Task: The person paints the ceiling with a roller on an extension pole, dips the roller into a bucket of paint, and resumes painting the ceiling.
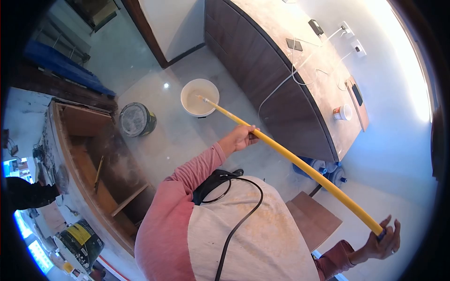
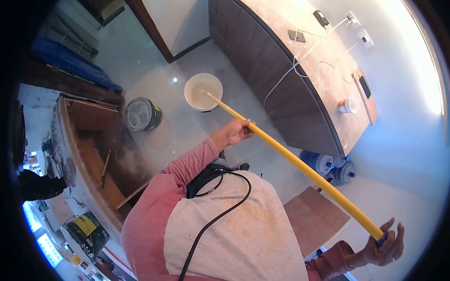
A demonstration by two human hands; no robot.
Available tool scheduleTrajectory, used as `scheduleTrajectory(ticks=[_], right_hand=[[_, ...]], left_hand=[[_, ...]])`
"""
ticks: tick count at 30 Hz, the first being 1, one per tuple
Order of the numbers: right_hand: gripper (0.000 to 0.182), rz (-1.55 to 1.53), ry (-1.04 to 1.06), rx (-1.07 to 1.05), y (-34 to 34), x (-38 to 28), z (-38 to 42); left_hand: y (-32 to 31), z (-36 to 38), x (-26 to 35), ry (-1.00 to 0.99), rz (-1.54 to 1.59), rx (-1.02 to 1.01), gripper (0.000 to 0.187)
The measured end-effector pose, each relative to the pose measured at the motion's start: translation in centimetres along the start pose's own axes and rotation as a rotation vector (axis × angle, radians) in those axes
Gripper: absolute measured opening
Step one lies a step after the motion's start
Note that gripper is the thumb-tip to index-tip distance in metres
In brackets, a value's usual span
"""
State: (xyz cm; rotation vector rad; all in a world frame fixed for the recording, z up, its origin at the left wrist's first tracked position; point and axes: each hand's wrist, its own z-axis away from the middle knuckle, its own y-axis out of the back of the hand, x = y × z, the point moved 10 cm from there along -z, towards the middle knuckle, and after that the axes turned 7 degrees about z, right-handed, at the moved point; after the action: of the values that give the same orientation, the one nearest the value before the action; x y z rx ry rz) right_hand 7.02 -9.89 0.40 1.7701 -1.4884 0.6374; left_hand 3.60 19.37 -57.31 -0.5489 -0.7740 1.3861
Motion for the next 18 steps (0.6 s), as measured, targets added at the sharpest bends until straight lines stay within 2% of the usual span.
scheduleTrajectory(ticks=[2,4,7,10,11,14,16,18], right_hand=[[0.028,0.013,-0.019,-0.009,0.3,0.6,0.3],[0.027,0.027,0.001,0.026,0.3,-0.7,0.4],[0.028,0.042,0.022,-0.035,-0.8,-2.2,1.5],[0.028,0.044,0.018,0.011,-0.1,2.2,2.6],[0.028,0.065,-0.023,-0.037,0.3,3.2,2.4],[0.028,0.050,-0.059,-0.052,0.1,3.9,3.0],[0.028,0.012,-0.054,-0.102,-1.4,1.2,3.5],[0.027,0.069,0.005,-0.153,-2.4,0.6,4.7]], left_hand=[[-1.2,0.9,-0.1,0.014,-0.003,-0.034,0.019],[0.5,-0.8,-0.4,0.005,-0.004,0.038,0.017],[0.8,-0.9,-0.8,0.018,-0.032,0.075,0.017],[-1.6,1.8,-2.0,0.037,-0.040,-0.024,0.018],[-2.5,2.6,-2.3,0.047,-0.041,-0.075,0.019],[-2.5,2.4,-2.5,0.061,-0.029,-0.031,0.017],[-0.2,-0.4,-3.0,0.076,-0.046,0.008,0.016],[-0.7,-0.5,-2.5,0.085,-0.046,0.012,0.015]])
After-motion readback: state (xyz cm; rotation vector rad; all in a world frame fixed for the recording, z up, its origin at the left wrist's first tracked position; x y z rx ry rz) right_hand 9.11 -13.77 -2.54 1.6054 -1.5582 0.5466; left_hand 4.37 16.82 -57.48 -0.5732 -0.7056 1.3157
